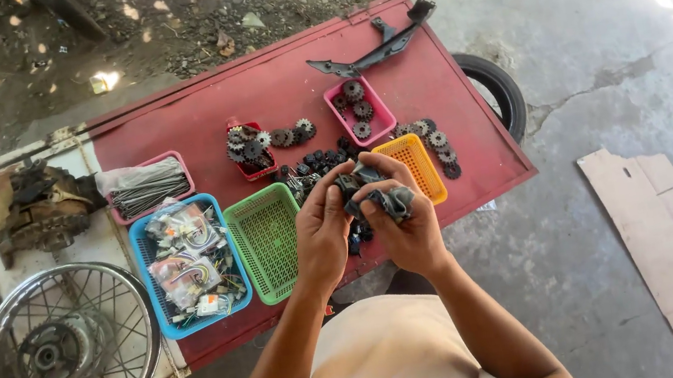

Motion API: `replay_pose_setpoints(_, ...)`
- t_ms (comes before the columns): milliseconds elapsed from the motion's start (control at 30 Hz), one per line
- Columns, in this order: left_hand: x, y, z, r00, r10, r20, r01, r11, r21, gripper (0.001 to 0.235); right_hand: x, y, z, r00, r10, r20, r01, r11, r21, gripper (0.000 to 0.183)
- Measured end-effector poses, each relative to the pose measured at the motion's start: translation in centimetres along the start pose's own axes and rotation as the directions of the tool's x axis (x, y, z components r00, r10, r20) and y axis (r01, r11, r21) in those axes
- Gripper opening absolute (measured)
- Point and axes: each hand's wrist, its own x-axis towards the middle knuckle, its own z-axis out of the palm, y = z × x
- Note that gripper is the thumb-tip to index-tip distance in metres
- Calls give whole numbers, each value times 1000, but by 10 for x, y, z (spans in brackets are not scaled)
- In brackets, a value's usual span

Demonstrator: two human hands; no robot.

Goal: Cleaning and inspecting motorcycle engine gears and components with a rag at a workbench.

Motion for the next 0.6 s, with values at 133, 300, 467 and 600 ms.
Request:
replay_pose_setpoints(133, -1, 4, -3, 999, 28, 44, -29, 1000, 11, 35, 4, 13, -8, 998, -27, -50, 23, 997, -78, 15)
replay_pose_setpoints(300, 3, -7, 13, 991, 79, -105, -75, 996, 39, 30, 11, 24, -23, 993, 16, -113, -22, 999, -48, 14)
replay_pose_setpoints(467, 7, -32, 45, 974, 141, -176, -133, 989, 59, 31, 32, 30, -51, 998, -64, 8, 64, 995, -74, 16)
replay_pose_setpoints(600, 9, -64, 73, 947, 152, -284, -156, 988, 9, 31, 38, 32, -87, 986, -66, 152, 64, 998, 17, 18)
